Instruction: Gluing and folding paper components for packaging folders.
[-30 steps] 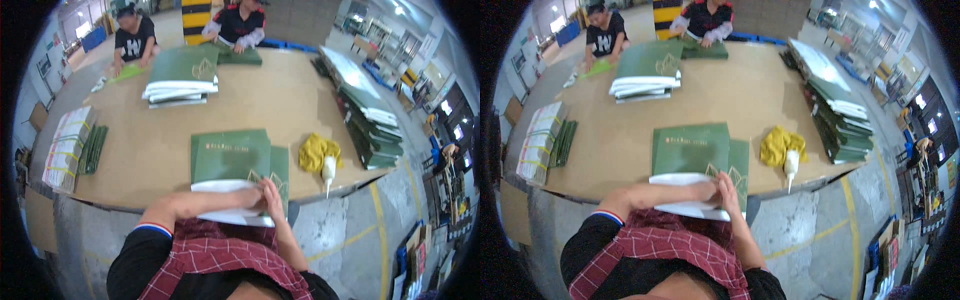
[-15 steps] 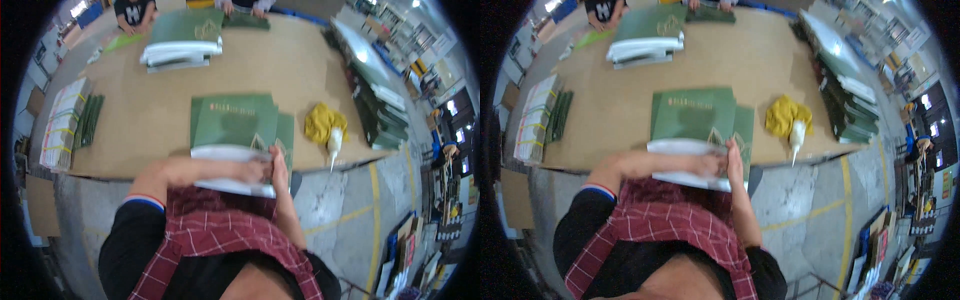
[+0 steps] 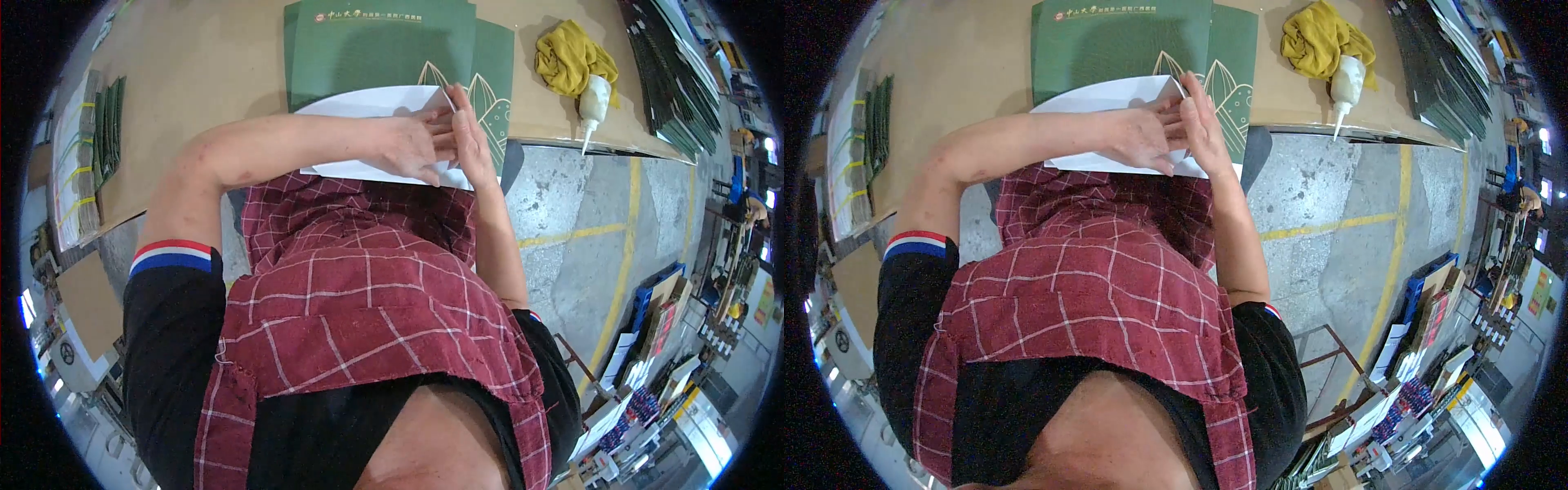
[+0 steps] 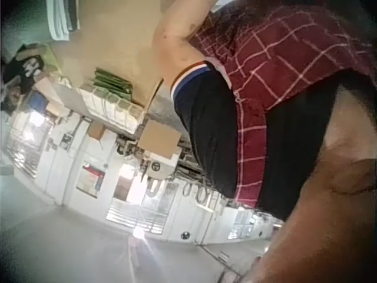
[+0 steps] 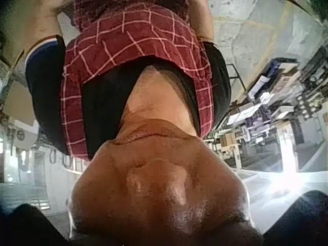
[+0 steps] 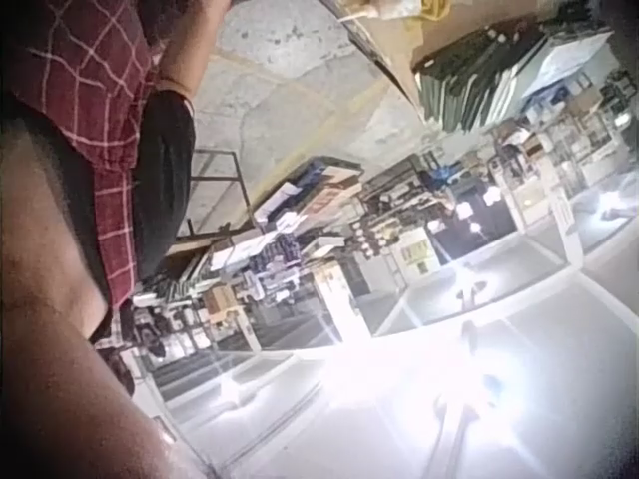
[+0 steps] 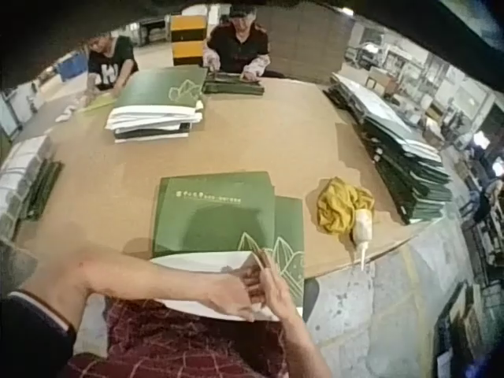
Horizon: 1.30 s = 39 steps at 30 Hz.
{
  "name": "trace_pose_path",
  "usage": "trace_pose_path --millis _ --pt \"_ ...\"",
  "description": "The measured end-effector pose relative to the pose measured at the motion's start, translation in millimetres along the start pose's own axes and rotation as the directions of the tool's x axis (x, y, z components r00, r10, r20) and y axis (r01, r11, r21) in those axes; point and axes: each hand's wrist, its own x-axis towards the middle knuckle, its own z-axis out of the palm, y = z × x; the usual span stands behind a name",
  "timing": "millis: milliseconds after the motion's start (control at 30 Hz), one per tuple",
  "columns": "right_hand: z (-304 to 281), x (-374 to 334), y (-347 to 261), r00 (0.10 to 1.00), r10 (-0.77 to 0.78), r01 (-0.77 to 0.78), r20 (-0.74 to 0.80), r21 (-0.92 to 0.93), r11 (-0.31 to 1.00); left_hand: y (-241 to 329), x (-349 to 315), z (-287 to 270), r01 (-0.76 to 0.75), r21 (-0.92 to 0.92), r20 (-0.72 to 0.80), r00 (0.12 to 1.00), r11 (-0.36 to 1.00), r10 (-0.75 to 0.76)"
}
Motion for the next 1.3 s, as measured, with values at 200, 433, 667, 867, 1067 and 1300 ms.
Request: trace_pose_path --millis 200,433,667,867,1067,1300 --pt "24 0 -22 0.996 -0.031 -0.03 -0.089 -0.611 0.791 2 -2 -17 0.258 -0.288 0.297 0.94 0.922 -0.17" --pt "-16 6 -16 0.965 0.261 -0.223 0.0 0.521 0.824 50 -87 -122 0.352 -0.483 -0.608 0.524 0.802 -0.597" --pt "-15 18 -19 0.961 0.277 -0.26 0.009 0.376 0.889 63 -181 -10 0.099 -0.93 -0.295 0.366 0.353 -0.882" --pt "-4 12 -57 0.94 -0.312 0.216 -0.139 -0.466 0.858 6 -163 -13 0.313 -0.829 -0.286 0.475 0.463 -0.833" --pt "64 46 -80 0.841 -0.093 0.178 0.533 -0.111 0.978 -11 -138 -24 0.27 -0.941 -0.024 0.543 0.202 -0.839" --pt "66 72 -75 0.72 0.136 -0.06 0.681 -0.135 0.989 -12 -170 -12 0.479 -0.003 -0.602 0.7 0.878 -0.384"
